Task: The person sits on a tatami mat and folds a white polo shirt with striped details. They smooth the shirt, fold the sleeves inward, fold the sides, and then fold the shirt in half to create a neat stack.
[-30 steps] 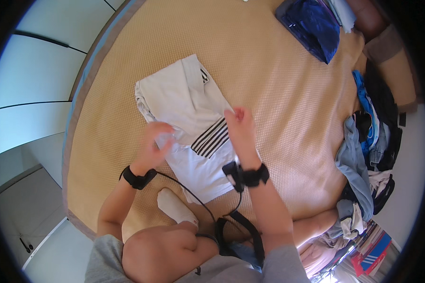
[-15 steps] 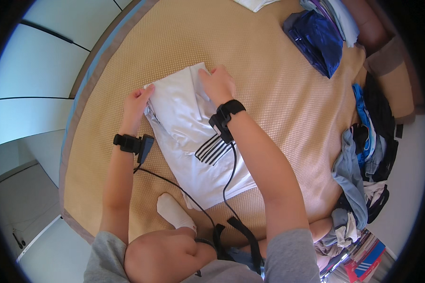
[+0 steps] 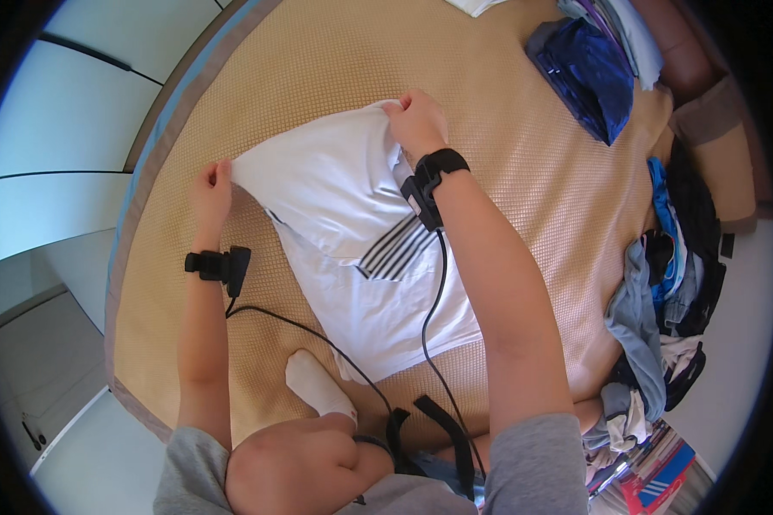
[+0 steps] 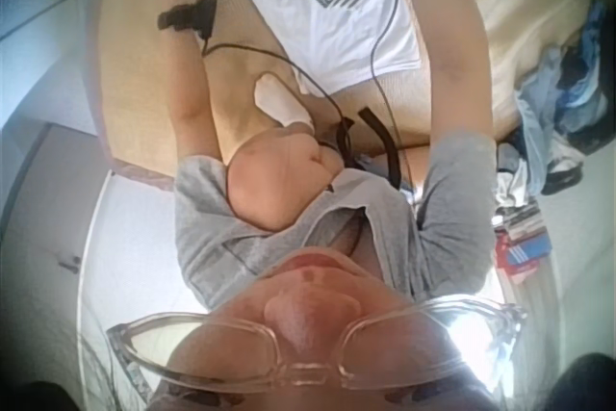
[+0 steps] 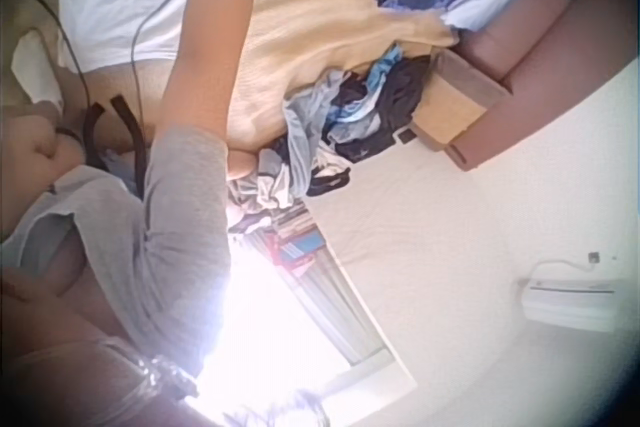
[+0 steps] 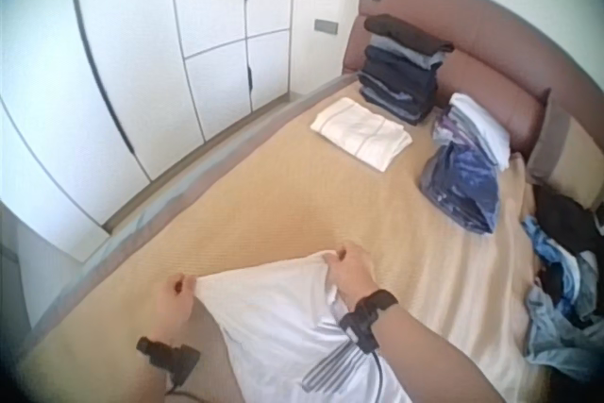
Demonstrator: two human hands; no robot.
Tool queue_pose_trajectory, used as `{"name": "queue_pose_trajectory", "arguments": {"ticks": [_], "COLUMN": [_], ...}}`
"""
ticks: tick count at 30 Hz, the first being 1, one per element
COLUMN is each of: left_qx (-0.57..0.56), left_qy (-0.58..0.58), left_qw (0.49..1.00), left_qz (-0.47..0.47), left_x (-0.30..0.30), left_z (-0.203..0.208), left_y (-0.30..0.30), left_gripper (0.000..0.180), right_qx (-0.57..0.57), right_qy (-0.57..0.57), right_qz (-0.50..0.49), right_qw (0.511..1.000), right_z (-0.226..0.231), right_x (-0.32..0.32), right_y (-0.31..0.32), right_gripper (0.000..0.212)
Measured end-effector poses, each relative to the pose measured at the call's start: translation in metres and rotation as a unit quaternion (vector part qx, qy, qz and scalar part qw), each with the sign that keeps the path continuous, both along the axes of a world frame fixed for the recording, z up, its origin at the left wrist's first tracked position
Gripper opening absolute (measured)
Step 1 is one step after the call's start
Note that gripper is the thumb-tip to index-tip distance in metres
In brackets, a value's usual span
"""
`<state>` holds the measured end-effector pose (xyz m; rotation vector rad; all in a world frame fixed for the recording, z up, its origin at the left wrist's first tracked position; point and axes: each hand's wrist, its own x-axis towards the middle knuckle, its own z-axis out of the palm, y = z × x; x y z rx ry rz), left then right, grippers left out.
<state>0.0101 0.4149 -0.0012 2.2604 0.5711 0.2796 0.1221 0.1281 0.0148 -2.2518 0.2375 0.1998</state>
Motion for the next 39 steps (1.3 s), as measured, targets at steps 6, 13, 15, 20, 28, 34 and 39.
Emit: {"name": "queue_pose_trajectory", "arguments": {"ticks": [6,13,15,20,28,34,39], "left_qx": [0.020,0.119,0.130,0.125,-0.334,-0.373,-0.232], "left_qy": [0.050,-0.090,-0.079,-0.119,-0.018,0.021,-0.006], "left_qw": [0.998,0.979,0.971,0.975,0.936,0.925,0.971], "left_qz": [-0.021,-0.139,-0.187,-0.141,0.106,0.063,-0.052], "left_x": [-0.005,-0.015,-0.020,-0.028,-0.023,-0.008,0.000], "left_z": [0.009,0.038,0.035,0.007,-0.007,0.005,-0.016], "left_y": [-0.009,-0.048,-0.056,-0.067,-0.025,-0.018,0.003], "left_gripper": [0.032,0.039,0.045,0.051,0.028,0.021,0.026], "right_qx": [-0.026,0.002,0.010,-0.076,-0.170,-0.146,-0.111], "right_qy": [-0.034,-0.005,-0.008,-0.157,-0.194,-0.275,-0.206], "right_qz": [0.069,0.087,0.107,0.186,0.216,0.252,0.306], "right_qw": [0.997,0.996,0.994,0.967,0.942,0.916,0.923], "right_z": [-0.008,0.007,0.011,0.021,0.021,0.035,0.039], "right_x": [-0.018,-0.056,-0.066,-0.114,-0.153,-0.162,-0.172], "right_y": [0.010,-0.004,-0.006,-0.001,0.001,0.029,0.073], "right_gripper": [0.035,0.044,0.044,0.049,0.054,0.041,0.030]}}
